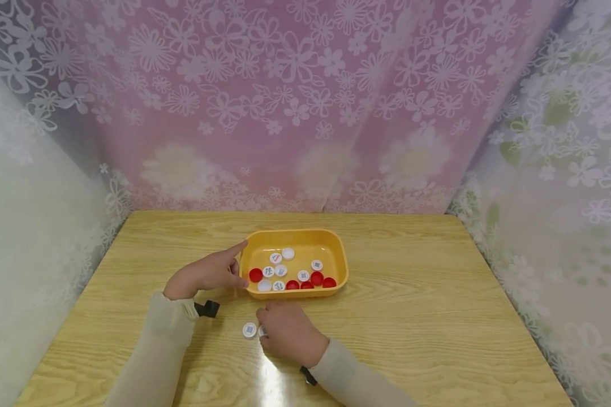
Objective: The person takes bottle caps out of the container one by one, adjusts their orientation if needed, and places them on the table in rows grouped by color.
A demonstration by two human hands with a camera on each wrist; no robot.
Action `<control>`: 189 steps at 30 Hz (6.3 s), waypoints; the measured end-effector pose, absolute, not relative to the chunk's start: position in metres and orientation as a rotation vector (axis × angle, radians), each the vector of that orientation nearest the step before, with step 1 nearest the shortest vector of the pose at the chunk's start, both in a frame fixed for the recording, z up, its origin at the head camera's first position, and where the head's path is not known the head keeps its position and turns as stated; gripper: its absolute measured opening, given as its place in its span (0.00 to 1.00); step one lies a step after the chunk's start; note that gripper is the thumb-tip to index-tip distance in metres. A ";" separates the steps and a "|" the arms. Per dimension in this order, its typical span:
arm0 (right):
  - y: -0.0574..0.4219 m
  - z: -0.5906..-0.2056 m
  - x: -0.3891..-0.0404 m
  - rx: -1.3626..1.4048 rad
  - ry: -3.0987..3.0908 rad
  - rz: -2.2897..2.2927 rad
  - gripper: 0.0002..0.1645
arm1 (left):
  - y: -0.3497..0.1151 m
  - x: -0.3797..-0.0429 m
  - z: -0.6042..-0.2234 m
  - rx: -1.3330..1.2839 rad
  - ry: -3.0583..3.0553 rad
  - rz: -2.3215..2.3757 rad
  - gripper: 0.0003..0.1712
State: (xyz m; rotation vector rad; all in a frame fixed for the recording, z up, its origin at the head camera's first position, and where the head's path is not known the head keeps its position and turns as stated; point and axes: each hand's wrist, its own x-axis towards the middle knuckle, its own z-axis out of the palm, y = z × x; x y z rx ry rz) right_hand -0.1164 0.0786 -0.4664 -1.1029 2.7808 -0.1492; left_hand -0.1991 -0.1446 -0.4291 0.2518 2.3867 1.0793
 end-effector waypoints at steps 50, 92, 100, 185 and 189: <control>0.203 -0.419 -0.234 -1.136 2.962 -0.018 0.19 | -0.141 -0.165 -0.457 0.182 2.843 0.971 0.26; 0.172 -0.444 -0.268 -1.165 2.706 0.370 0.04 | -0.130 -0.166 -0.469 0.103 2.548 1.344 0.22; 0.171 -0.446 -0.268 -1.072 2.737 0.332 0.06 | -0.130 -0.171 -0.470 0.098 2.517 1.340 0.23; 0.140 -0.422 -0.138 -1.332 2.825 -0.076 0.10 | -0.130 -0.211 -0.479 0.043 2.590 1.383 0.17; 0.150 -0.399 -0.162 -1.273 2.947 -0.107 0.12 | -0.130 -0.211 -0.479 0.051 2.585 1.373 0.17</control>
